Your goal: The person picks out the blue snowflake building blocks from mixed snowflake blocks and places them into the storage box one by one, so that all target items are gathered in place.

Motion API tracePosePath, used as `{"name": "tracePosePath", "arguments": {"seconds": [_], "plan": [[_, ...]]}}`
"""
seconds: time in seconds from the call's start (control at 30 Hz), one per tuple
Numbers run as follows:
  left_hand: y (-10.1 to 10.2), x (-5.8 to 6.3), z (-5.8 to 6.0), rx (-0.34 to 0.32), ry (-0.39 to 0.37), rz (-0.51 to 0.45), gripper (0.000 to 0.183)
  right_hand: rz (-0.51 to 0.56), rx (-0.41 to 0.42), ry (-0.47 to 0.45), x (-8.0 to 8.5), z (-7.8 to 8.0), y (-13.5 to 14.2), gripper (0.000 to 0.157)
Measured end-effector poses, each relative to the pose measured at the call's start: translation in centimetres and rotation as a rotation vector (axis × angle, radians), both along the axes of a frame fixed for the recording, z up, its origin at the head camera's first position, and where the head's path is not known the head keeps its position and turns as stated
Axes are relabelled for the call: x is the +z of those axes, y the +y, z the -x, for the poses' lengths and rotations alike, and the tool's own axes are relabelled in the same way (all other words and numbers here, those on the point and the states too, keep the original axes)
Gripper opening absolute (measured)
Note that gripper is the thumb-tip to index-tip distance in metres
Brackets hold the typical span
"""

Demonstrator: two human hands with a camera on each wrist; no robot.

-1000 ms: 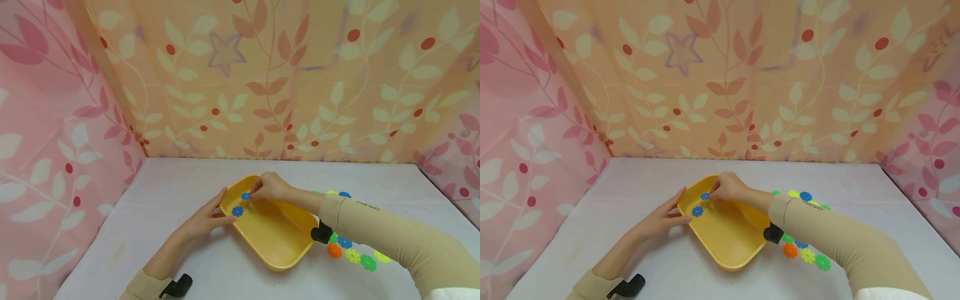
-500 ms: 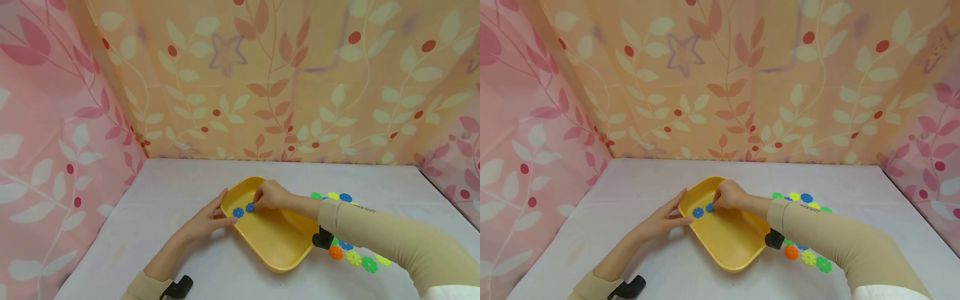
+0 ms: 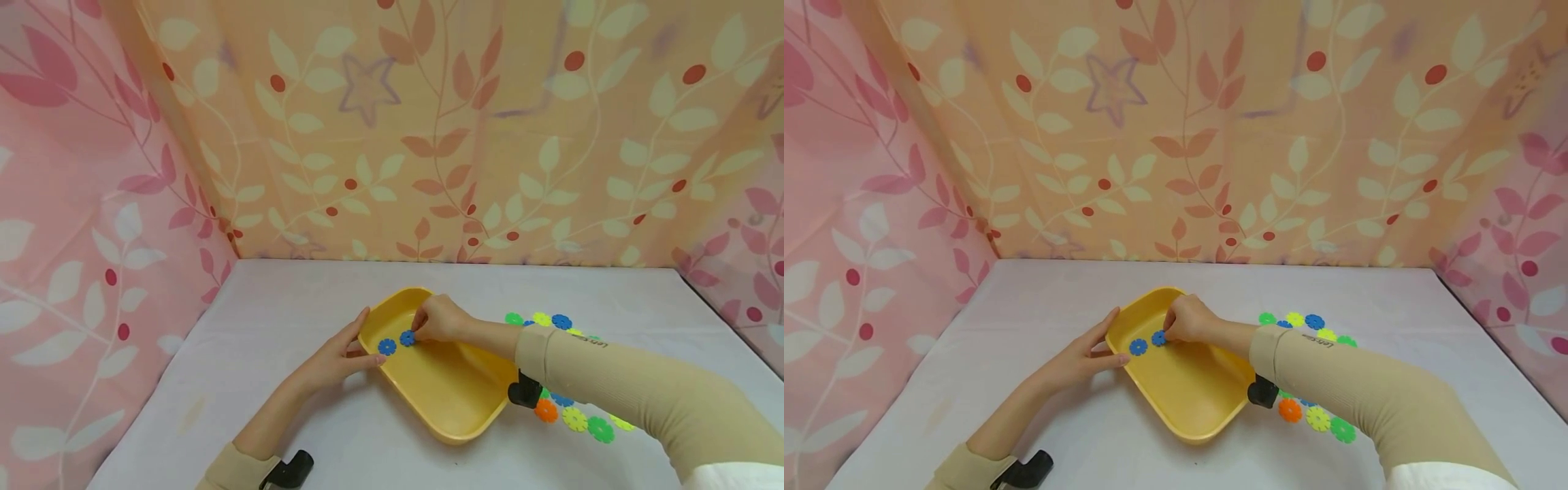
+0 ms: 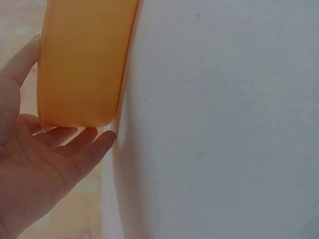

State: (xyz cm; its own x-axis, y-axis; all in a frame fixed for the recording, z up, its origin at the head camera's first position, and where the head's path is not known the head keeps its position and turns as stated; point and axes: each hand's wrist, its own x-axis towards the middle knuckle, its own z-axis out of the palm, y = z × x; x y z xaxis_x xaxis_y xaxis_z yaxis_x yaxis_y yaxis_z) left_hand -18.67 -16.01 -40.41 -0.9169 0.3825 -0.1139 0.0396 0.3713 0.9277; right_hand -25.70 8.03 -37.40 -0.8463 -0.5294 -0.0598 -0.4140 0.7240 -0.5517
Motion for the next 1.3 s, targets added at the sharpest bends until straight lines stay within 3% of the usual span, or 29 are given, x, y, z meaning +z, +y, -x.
{"name": "tracePosePath", "arguments": {"seconds": [0.4, 0.7, 1.0, 1.3], "plan": [[0.3, -0.1, 0.0, 0.018, -0.004, 0.017, 0.095, 0.099, -0.105, -0.151, -0.1, -0.4, 0.2, 0.010], [0.3, -0.1, 0.2, 0.003, -0.003, 0.008, 0.098, 0.145, -0.114, -0.213, -0.4, -0.4, 0.3, 0.014], [0.0, -0.3, 0.2, -0.006, 0.009, 0.008, 0.099, 0.139, -0.058, -0.179, 0.7, -0.5, 1.9, 0.022], [-0.2, -0.1, 0.0, 0.000, 0.017, 0.008, 0.100, 0.425, -0.154, -0.351, 2.4, -1.6, 6.4, 0.037]]}}
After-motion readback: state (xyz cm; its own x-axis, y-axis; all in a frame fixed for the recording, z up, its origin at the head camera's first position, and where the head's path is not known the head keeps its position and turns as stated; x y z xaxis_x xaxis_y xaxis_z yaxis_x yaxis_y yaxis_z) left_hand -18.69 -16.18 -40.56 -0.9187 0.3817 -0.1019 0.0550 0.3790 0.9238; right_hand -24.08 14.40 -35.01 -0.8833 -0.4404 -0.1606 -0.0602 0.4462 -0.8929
